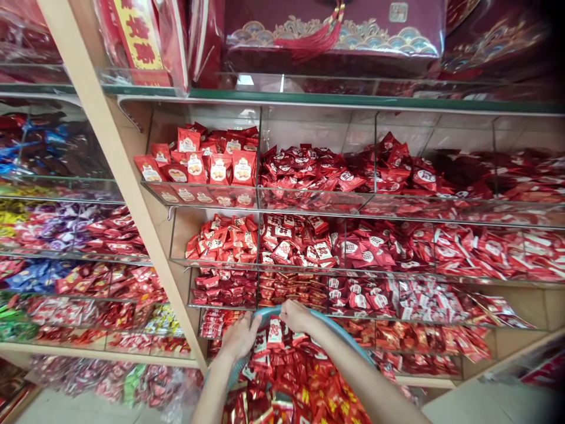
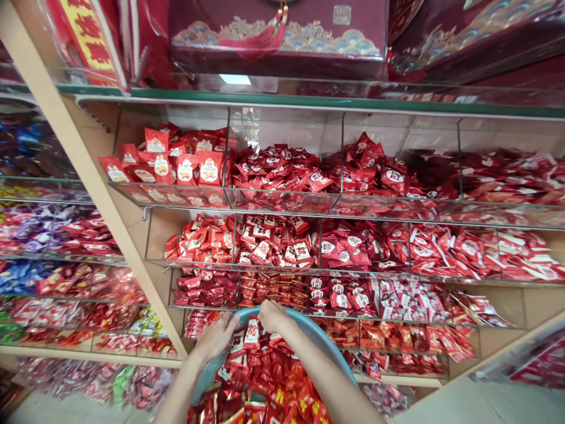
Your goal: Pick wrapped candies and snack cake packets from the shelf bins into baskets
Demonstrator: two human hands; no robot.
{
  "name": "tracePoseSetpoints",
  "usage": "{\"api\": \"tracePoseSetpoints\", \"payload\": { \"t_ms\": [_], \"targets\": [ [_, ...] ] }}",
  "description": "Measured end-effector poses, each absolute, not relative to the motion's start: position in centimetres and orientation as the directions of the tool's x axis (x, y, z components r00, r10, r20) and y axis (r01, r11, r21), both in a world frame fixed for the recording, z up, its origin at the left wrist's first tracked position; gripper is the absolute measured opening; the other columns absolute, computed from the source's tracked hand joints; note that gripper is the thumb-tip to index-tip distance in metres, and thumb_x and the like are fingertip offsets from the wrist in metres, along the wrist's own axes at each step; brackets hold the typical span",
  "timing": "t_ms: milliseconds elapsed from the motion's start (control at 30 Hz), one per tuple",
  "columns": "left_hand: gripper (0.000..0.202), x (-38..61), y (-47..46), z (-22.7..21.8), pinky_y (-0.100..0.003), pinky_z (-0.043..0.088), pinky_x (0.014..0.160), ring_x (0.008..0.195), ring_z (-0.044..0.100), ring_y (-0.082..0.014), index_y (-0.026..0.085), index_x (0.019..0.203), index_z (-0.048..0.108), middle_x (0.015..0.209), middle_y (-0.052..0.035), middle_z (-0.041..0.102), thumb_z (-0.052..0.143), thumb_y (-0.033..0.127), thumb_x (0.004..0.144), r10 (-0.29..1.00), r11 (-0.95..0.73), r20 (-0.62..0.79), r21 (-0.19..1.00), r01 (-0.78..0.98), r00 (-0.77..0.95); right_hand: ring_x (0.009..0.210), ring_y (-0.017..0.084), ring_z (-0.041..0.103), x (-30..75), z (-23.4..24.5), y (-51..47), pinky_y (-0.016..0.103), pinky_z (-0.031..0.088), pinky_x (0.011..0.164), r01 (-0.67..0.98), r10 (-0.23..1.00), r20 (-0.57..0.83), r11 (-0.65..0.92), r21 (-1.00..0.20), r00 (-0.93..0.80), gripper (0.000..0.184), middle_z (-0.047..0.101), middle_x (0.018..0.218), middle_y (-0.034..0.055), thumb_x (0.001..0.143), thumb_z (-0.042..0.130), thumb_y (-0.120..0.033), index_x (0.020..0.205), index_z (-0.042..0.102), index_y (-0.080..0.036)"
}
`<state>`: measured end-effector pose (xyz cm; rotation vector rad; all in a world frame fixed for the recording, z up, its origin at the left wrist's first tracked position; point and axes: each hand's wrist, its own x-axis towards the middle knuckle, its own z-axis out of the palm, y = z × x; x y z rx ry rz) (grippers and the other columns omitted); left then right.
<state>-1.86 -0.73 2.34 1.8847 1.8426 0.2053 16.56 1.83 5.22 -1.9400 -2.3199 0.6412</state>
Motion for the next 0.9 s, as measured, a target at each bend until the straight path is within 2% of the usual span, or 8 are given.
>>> {"api": "tracePoseSetpoints", "payload": {
  "t_ms": [100,233,400,533,733,833,900],
  "targets": [
    [0.066,-1.9,-0.8,2.5,-0.043,0.042,0.095,0.119,0.055,-0.0321,0.018,0.129,0.049,0.130,-0.0133,0.059,0.016,0.059,0.090,0.965,0.026,-0.242,0.470,0.882,0.101,0.089,0.017,0.064,16.0,5.3,1.5,0.038,0.051,0.082,0.949,0.960,-0.226,0.092,-0.301,-0.164,0.022,0.067,0.095,0.0034,0.090,0.056,-0.036,0.092,0.063,-0.016],
    [0.061,-1.8,-0.9,2.8,-0.041,0.041,0.095,0.119,0.055,-0.0313,0.021,0.128,0.050,0.129,-0.0123,0.060,0.018,0.057,0.090,0.964,0.036,-0.250,0.475,0.879,0.095,0.091,0.018,0.064,15.5,5.1,1.2,0.040,0.050,0.084,0.962,0.973,-0.205,0.051,-0.267,-0.109,0.023,0.067,0.097,0.0040,0.091,0.054,-0.036,0.094,0.064,-0.015],
    [0.061,-1.9,-0.9,2.7,-0.042,0.042,0.094,0.116,0.057,-0.0312,0.019,0.125,0.052,0.126,-0.0131,0.062,0.018,0.056,0.090,0.967,0.007,-0.228,0.475,0.880,0.116,0.091,0.019,0.064,15.6,5.6,0.5,0.037,0.048,0.083,0.967,0.991,-0.115,0.038,-0.253,-0.069,0.021,0.069,0.097,0.0069,0.092,0.051,-0.030,0.092,0.065,-0.015],
    [0.065,-2.0,-0.7,2.2,-0.042,0.041,0.096,0.119,0.055,-0.0311,0.018,0.127,0.051,0.131,-0.0141,0.059,0.018,0.060,0.089,0.968,0.014,-0.227,0.469,0.883,0.106,0.091,0.021,0.066,15.8,7.8,-0.6,0.030,0.044,0.074,0.959,0.995,0.010,0.098,-0.267,-0.099,0.023,0.071,0.094,0.0108,0.091,0.048,-0.025,0.083,0.068,-0.018],
    [0.070,-1.9,-0.5,1.9,-0.042,0.038,0.102,0.126,0.049,-0.0299,0.014,0.134,0.046,0.137,-0.0156,0.053,0.017,0.060,0.089,0.967,0.016,-0.232,0.465,0.885,0.105,0.071,0.016,0.064,16.5,13.2,-1.7,0.026,0.038,0.062,0.928,0.954,0.261,0.226,-0.296,-0.149,0.036,0.067,0.078,0.0025,0.094,0.042,-0.034,0.067,0.063,-0.022],
    [0.068,-1.9,-0.7,2.2,-0.042,0.040,0.099,0.123,0.052,-0.0304,0.016,0.132,0.046,0.134,-0.0143,0.056,0.018,0.060,0.089,0.964,0.020,-0.244,0.463,0.886,0.106,0.069,0.014,0.060,17.8,15.6,-0.7,0.025,0.038,0.063,0.923,0.912,0.395,0.240,-0.302,-0.108,0.037,0.063,0.078,0.0009,0.096,0.038,-0.039,0.071,0.060,-0.022],
    [0.065,-1.9,-0.9,2.5,-0.042,0.041,0.096,0.120,0.055,-0.0310,0.018,0.130,0.048,0.130,-0.0133,0.059,0.020,0.059,0.089,0.962,0.022,-0.251,0.465,0.885,0.109,0.074,0.015,0.060,19.0,16.7,0.5,0.026,0.039,0.065,0.927,0.881,0.470,0.218,-0.304,-0.053,0.029,0.062,0.086,0.0022,0.095,0.039,-0.038,0.082,0.060,-0.022]
  ]
}}
